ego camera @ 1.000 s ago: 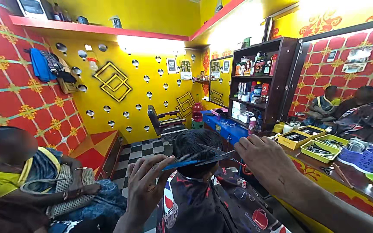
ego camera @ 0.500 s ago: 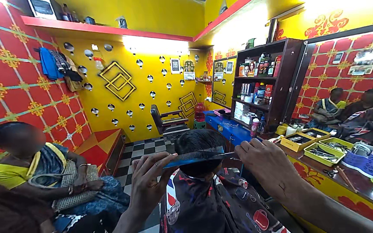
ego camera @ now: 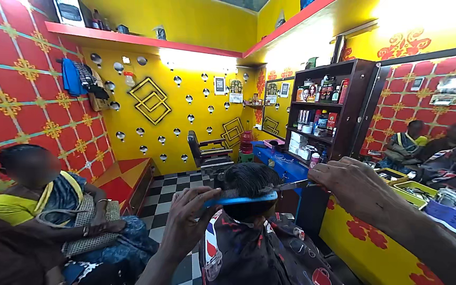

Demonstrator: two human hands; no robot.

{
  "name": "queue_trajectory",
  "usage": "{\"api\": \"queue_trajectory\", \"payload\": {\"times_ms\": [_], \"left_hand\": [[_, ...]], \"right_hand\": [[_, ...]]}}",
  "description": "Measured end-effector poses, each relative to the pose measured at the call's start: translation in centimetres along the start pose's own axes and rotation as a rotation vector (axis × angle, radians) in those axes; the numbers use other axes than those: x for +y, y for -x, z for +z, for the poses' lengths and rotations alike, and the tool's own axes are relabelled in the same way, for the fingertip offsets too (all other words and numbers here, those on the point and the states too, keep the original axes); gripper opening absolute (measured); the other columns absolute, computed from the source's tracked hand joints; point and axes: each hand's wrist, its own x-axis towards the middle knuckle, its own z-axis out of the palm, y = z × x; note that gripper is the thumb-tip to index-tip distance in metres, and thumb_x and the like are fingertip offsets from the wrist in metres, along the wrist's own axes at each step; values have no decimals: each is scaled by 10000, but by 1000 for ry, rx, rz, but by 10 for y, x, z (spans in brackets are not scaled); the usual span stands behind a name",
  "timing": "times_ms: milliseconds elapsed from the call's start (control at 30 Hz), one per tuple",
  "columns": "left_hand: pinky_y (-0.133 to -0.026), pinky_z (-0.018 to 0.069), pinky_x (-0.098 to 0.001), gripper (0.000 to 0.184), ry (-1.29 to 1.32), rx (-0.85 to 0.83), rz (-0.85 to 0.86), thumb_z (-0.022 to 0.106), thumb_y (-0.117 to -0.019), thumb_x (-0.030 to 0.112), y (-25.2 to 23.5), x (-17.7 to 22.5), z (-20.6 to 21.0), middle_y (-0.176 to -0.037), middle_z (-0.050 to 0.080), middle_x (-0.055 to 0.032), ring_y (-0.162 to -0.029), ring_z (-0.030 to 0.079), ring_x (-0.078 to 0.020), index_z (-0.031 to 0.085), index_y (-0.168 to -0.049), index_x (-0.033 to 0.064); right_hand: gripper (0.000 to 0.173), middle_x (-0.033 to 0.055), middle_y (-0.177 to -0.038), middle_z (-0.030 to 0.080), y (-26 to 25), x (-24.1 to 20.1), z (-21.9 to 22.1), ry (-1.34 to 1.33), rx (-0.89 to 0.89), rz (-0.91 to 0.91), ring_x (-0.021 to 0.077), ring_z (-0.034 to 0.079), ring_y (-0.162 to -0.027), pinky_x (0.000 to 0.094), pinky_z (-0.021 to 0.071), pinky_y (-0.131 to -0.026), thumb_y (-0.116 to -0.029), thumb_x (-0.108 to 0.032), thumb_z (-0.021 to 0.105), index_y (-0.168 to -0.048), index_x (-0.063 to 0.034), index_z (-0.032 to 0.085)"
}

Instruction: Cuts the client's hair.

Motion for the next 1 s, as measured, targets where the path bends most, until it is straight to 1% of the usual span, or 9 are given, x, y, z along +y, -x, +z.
{"api": "queue_trajectory", "payload": {"times_ms": [133,200,400,533,667,800,867,933,1000], "left_hand": [[-879,492,-413,316,-48,47,-28,678,-954,444,-10,0,6,-1192,699,125,-1061,641,-81,753,-1221,295],[-849,477,-412,313,-63,84,-28,689,-948,423,-12,-1,9,-1205,698,112,-1051,638,-91,752,-1226,291],[-846,457,-398,295,-72,148,-11,691,-949,412,-13,1,13,-1191,703,98,-1030,630,-93,757,-1205,280],[-841,449,-396,321,-74,152,-19,703,-941,418,-12,5,12,-1197,707,95,-1031,631,-90,752,-1222,271],[-902,449,-409,466,-51,136,-38,704,-939,440,-11,9,9,-1200,707,129,-1068,628,-67,636,-1370,278],[-922,432,-408,585,-8,120,-59,713,-934,454,-12,11,9,-1193,706,180,-1074,617,-47,520,-1465,305],[-948,447,-426,634,18,109,-67,720,-929,451,-10,11,9,-1209,701,169,-1109,622,-54,483,-1497,301],[-984,479,-426,628,52,105,-72,727,-927,452,-9,11,8,-1230,699,162,-1142,629,-65,498,-1492,301],[-965,498,-420,494,73,147,-82,716,-943,427,-8,14,7,-1220,708,117,-1133,639,-94,608,-1396,263]], "right_hand": [[473,10,-1018,690,-18,1,-10,20,-219,-18,218,655,-929,384,517,-744,-735,-331,907,-1132,-166,709],[522,26,-1053,684,-28,-2,-14,30,-293,-15,229,652,-968,386,521,-762,-735,-391,903,-1146,-145,696],[410,64,-1010,663,-54,-18,-23,73,-289,-65,252,653,-942,379,516,-709,-792,-292,865,-1111,-109,685],[217,85,-842,663,-47,-24,-28,107,-139,-142,261,658,-759,391,513,-606,-826,40,749,-1002,-82,709],[245,56,-845,691,-37,-15,-37,115,-222,-73,247,677,-769,395,518,-634,-825,37,741,-1004,-129,729],[300,62,-968,676,-38,-24,-38,129,-251,-65,256,659,-891,378,509,-662,-789,-131,832,-1064,-113,713],[230,81,-904,657,-40,-31,-36,143,-217,-76,263,661,-823,378,513,-619,-812,-43,786,-1023,-87,706],[212,87,-854,663,-38,-31,-36,143,-193,-84,264,665,-780,387,513,-620,-837,29,741,-1014,-85,708],[218,73,-804,667,-32,-24,-35,106,-146,-62,259,666,-730,395,518,-599,-824,30,761,-992,-101,718]]}}
